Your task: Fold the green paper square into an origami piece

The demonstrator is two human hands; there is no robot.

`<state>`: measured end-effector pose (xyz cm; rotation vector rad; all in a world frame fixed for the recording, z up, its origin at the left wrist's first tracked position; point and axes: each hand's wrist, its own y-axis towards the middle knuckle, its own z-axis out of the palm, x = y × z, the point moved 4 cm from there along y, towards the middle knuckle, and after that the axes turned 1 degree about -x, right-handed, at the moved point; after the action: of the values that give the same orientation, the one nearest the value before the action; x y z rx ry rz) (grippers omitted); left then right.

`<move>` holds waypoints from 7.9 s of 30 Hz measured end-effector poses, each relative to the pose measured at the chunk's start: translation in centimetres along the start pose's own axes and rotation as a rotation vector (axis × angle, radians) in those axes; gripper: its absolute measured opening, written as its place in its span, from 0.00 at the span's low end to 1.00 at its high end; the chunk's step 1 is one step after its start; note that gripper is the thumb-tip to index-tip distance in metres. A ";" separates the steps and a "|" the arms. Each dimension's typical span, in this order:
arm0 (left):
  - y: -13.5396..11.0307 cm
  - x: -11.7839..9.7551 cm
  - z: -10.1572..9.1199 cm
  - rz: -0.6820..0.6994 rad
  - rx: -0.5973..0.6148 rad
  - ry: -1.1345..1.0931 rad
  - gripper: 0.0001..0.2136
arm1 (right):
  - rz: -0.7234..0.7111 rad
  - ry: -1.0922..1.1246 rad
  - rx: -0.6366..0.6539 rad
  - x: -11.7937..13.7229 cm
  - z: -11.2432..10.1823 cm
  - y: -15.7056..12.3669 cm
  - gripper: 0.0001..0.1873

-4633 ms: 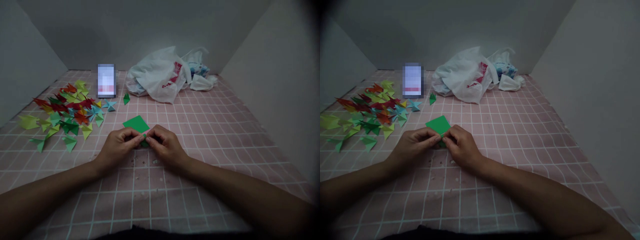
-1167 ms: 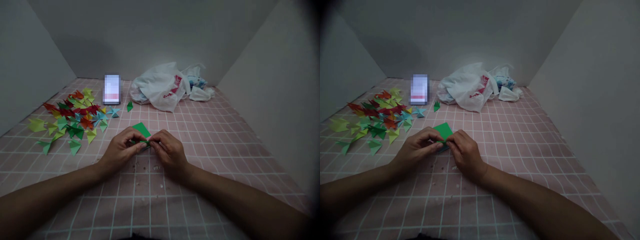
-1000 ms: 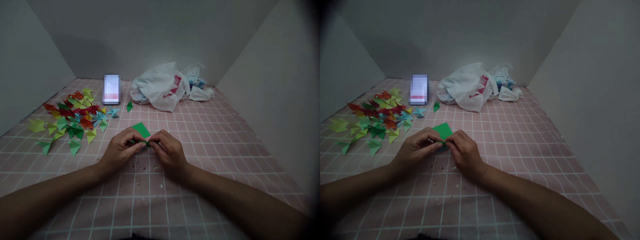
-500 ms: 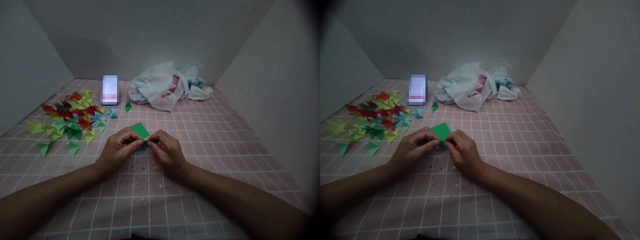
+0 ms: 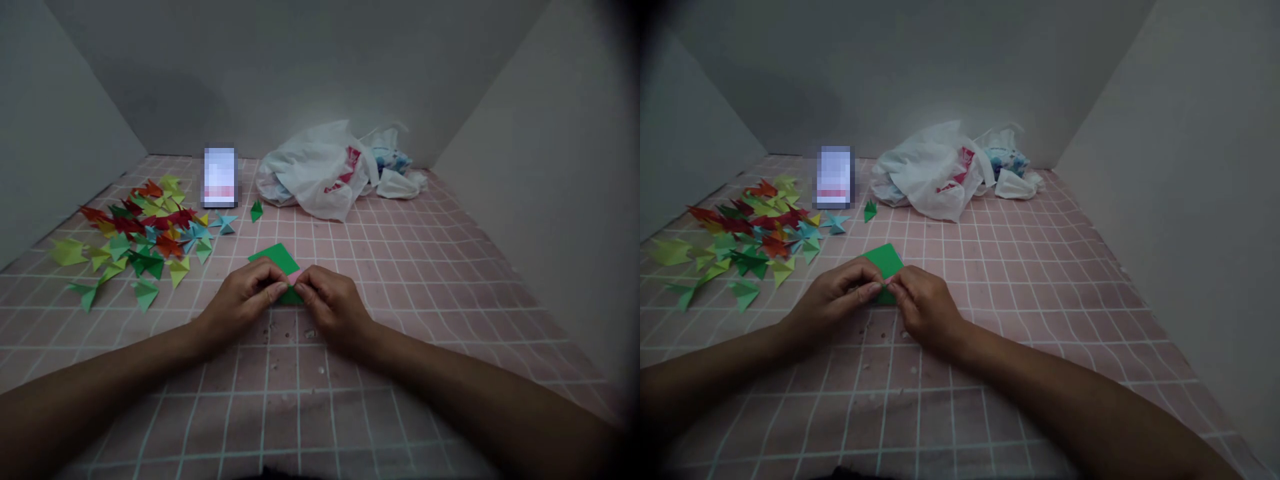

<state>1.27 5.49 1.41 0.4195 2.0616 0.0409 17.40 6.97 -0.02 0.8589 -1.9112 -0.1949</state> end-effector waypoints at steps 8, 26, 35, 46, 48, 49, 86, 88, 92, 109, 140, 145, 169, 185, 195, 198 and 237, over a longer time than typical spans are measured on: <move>0.1 0.2 0.2 -0.034 0.043 0.022 0.08 | 0.147 0.177 0.071 -0.5 0.4 0.3 0.08; -0.2 1.7 0.3 -0.357 -0.060 -0.592 0.12 | 0.597 0.753 0.134 -1.3 1.2 0.0 0.14; -0.4 2.2 0.9 -0.294 0.065 -0.610 0.12 | 0.768 1.157 0.198 -1.5 2.2 -0.3 0.19; -0.1 2.0 1.1 -0.290 0.037 -0.712 0.10 | 0.819 1.136 0.214 -1.4 2.4 -0.5 0.19; -0.1 1.9 1.0 -0.299 0.022 -0.679 0.09 | 0.838 1.097 0.208 -1.3 2.4 -0.6 0.18; -0.1 1.9 1.0 -0.314 0.016 -0.659 0.08 | 0.838 1.066 0.206 -1.3 2.4 -0.6 0.17; -0.6 1.4 0.8 -0.388 -0.067 -0.561 0.06 | 0.508 0.759 0.034 -0.7 1.2 -0.3 0.05; -0.6 1.4 0.8 -0.393 -0.078 -0.571 0.06 | 0.514 0.766 0.036 -0.6 1.2 -0.3 0.05; -0.6 1.6 0.9 -0.391 -0.043 -0.574 0.07 | 0.532 0.755 0.050 -0.7 1.2 -0.3 0.04; -0.7 1.7 1.0 -0.379 -0.022 -0.595 0.06 | 0.454 0.696 0.045 -0.7 1.0 -0.2 0.05; -0.9 1.2 0.6 -0.304 -0.175 -0.651 0.09 | 0.229 0.554 -0.052 -0.5 0.2 0.1 0.05; -1.0 1.7 0.8 -0.355 -0.118 -0.649 0.07 | 0.165 0.461 -0.052 -0.2 0.0 -0.1 0.08; -1.0 1.7 1.2 -0.463 -0.048 -0.726 0.06 | 0.082 0.279 -0.050 0.4 -0.3 -0.2 0.08; -0.8 1.0 0.8 -0.483 -0.085 -0.541 0.10 | 0.241 0.428 -0.014 -0.3 0.1 -0.2 0.04; -0.6 0.7 0.5 -0.418 -0.121 -0.422 0.09 | 0.449 0.608 0.074 -1.0 0.8 -0.1 0.07; -0.6 0.8 0.6 -0.423 -0.107 -0.419 0.09 | 0.461 0.585 0.068 -0.9 0.8 -0.1 0.06; -0.6 0.8 0.6 -0.373 -0.117 -0.520 0.06 | 0.198 0.262 -0.083 -0.5 0.2 -0.3 0.05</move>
<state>1.19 5.06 0.29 -0.0358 1.5823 -0.1568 17.45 7.03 -0.63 0.6036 -1.7156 -0.0389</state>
